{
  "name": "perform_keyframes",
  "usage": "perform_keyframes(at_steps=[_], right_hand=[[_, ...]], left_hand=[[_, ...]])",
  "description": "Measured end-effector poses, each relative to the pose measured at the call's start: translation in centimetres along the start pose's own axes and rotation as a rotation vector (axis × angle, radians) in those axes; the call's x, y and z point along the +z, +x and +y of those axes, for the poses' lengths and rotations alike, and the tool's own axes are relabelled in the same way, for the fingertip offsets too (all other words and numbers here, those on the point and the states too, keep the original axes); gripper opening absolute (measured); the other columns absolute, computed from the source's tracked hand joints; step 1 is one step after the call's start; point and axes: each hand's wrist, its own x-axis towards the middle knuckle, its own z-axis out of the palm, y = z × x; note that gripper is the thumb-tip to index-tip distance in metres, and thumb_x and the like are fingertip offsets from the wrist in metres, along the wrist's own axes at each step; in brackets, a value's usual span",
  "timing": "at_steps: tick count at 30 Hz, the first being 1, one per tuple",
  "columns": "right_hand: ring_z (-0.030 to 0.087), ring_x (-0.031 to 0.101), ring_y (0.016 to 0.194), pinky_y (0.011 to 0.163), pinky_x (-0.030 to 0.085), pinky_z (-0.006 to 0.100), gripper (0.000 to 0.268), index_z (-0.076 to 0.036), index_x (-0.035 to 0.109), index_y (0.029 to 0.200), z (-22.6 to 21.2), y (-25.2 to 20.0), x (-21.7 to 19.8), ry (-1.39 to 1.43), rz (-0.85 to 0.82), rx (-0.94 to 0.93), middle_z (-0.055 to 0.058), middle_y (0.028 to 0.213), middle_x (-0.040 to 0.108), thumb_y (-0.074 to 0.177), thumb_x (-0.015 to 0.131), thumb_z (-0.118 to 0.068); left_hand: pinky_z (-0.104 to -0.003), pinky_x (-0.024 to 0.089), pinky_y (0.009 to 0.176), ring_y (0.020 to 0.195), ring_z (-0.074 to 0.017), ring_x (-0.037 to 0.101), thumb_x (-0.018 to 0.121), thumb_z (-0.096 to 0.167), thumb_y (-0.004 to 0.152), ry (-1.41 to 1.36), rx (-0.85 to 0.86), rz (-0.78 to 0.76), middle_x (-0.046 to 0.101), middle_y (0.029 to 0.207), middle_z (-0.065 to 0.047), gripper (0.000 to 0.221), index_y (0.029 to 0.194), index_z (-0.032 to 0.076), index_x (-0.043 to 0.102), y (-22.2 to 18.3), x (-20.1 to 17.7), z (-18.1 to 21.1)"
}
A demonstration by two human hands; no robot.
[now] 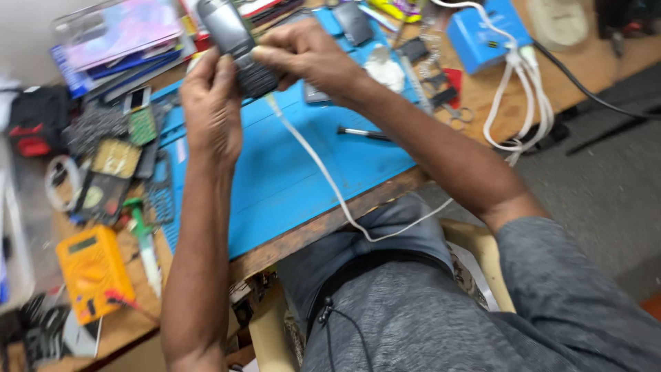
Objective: The person disassembles and reassembles a mobile phone using a screwdriver. They remove the back cover, battery, and internal screws, and later replace them while the phone is connected to a charging cable.
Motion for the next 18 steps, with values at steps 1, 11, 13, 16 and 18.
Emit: perform_keyframes(at_steps=[1, 11, 13, 16, 18], right_hand=[[0.005, 0.066, 0.077, 0.067, 0.059, 0.022, 0.029, -0.002, 0.075, 0.111, 0.4, -0.2, -0.3, 0.016, 0.007, 0.009, 0.000, 0.090, 0.071, 0.106, 0.067, -0.029], [0.005, 0.070, 0.074, 0.064, 0.057, 0.022, 0.030, -0.003, 0.077, 0.110, 1.6, -1.4, -0.4, 0.135, -0.007, 0.090, 0.001, 0.085, 0.077, 0.101, 0.071, -0.031], [0.005, 0.069, 0.074, 0.064, 0.057, 0.022, 0.030, -0.003, 0.078, 0.110, 1.5, -1.6, -0.3, 0.122, -0.003, 0.077, 0.001, 0.085, 0.076, 0.101, 0.071, -0.030], [0.005, 0.068, 0.074, 0.064, 0.056, 0.022, 0.030, -0.003, 0.078, 0.111, 1.2, -1.7, -0.4, 0.110, 0.013, 0.048, 0.001, 0.084, 0.076, 0.099, 0.073, -0.030], [0.005, 0.067, 0.072, 0.063, 0.056, 0.022, 0.030, -0.003, 0.078, 0.112, 1.4, -1.8, -0.4, 0.113, 0.026, 0.050, 0.001, 0.083, 0.075, 0.098, 0.074, -0.030]], left_hand=[[-0.032, 0.056, 0.101, 0.109, -0.0137, 0.065, 0.061, 0.011, 0.113, -0.023, -0.011, -0.012, 0.068, 0.121, -0.007, 0.025, 0.132, -0.005, 0.060, -0.3, 0.1, -0.1], [-0.028, 0.056, 0.091, 0.099, -0.0128, 0.067, 0.065, 0.011, 0.109, -0.071, -0.093, 0.146, 0.072, 0.113, -0.007, 0.019, 0.123, -0.002, 0.065, -1.7, 0.6, -2.2], [-0.028, 0.056, 0.091, 0.099, -0.0132, 0.068, 0.066, 0.010, 0.110, -0.066, -0.086, 0.151, 0.072, 0.114, -0.007, 0.018, 0.123, -0.003, 0.065, -1.9, 0.7, -1.9], [-0.029, 0.057, 0.093, 0.101, -0.0137, 0.069, 0.066, 0.011, 0.109, -0.072, -0.074, 0.130, 0.072, 0.115, -0.007, 0.020, 0.124, -0.002, 0.064, -2.0, 1.1, -1.5], [-0.029, 0.057, 0.093, 0.100, -0.0136, 0.069, 0.066, 0.012, 0.109, -0.044, -0.092, 0.146, 0.072, 0.115, -0.007, 0.021, 0.125, -0.002, 0.064, -2.1, 1.2, -1.3]])
